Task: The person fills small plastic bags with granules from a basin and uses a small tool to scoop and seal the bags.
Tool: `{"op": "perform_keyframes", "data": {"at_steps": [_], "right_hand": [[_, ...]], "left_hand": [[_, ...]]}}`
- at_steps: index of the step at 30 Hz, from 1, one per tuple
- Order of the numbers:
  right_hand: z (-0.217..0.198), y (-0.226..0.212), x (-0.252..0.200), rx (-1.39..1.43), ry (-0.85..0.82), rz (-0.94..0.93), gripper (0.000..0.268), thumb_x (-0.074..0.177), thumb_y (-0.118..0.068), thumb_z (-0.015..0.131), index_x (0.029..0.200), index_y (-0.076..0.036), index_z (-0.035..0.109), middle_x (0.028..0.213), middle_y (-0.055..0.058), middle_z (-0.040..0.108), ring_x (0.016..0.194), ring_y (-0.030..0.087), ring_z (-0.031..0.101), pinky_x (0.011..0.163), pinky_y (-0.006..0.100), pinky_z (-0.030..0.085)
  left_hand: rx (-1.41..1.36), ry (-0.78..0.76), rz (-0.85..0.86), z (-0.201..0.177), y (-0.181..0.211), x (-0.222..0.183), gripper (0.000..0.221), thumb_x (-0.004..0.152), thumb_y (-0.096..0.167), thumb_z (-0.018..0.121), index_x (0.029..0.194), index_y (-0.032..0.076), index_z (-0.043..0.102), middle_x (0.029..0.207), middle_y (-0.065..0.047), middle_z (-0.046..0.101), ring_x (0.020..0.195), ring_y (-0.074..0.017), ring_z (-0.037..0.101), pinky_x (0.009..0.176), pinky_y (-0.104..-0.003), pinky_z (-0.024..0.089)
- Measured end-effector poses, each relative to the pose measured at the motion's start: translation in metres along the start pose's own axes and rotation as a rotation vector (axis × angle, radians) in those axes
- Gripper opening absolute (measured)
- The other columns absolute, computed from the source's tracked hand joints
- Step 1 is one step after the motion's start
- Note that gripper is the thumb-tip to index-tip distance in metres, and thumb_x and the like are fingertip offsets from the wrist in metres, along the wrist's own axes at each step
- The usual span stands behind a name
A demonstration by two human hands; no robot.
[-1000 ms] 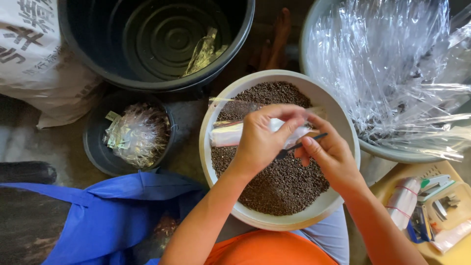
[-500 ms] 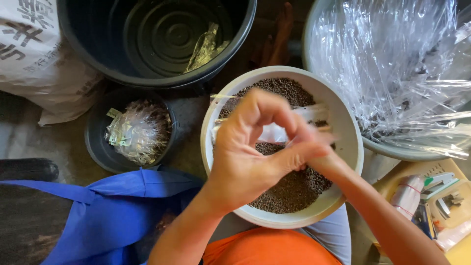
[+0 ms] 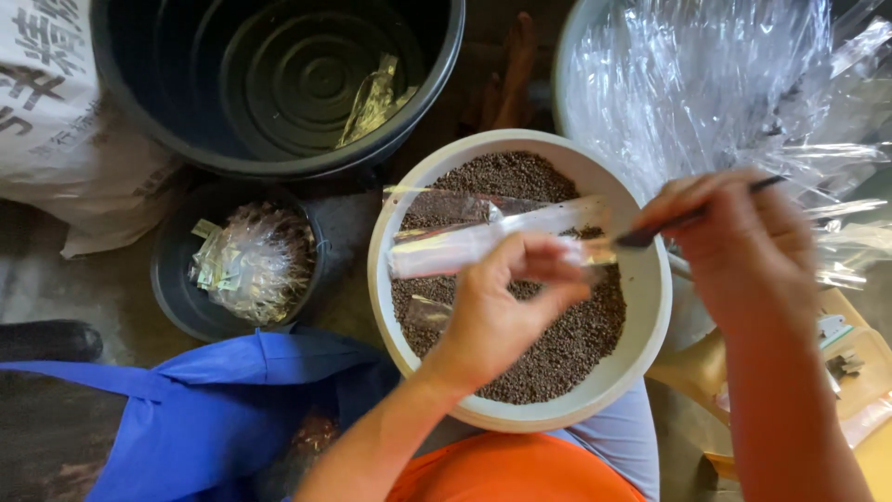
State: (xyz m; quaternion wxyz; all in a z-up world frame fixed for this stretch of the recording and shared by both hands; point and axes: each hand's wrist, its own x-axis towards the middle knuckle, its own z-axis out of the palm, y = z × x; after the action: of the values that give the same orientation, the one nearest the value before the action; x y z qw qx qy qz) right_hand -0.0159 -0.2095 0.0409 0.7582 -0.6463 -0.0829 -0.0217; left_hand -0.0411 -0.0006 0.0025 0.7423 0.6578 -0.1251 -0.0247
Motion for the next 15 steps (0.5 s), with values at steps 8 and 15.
{"op": "perform_keyframes", "data": {"at_steps": [8,15], "right_hand": [[0.019,0.112,-0.036,-0.645,-0.323,-0.087,0.008,0.090,-0.010,0.064,0.091,-0.008,0.071,0.080,0.000,0.067,0.077,0.014,0.058,0.068,0.033,0.046],[-0.008,0.042,-0.019,-0.526,-0.168,-0.213,0.015,0.107,-0.014,0.052,0.101,-0.006,0.064,0.101,0.009,0.072,0.097,0.019,0.072,0.093,0.030,0.058]], "left_hand": [[0.066,0.175,0.201,-0.007,0.073,0.024,0.020,0.090,0.012,0.080,0.105,0.011,0.067,0.097,-0.002,0.073,0.092,-0.0107,0.068,0.092,-0.024,0.056],[-0.010,-0.334,-0.272,0.002,0.008,0.018,0.046,0.095,0.033,0.061,0.132,0.007,0.056,0.124,-0.006,0.070,0.109,-0.0125,0.063,0.097,-0.032,0.053]]}}
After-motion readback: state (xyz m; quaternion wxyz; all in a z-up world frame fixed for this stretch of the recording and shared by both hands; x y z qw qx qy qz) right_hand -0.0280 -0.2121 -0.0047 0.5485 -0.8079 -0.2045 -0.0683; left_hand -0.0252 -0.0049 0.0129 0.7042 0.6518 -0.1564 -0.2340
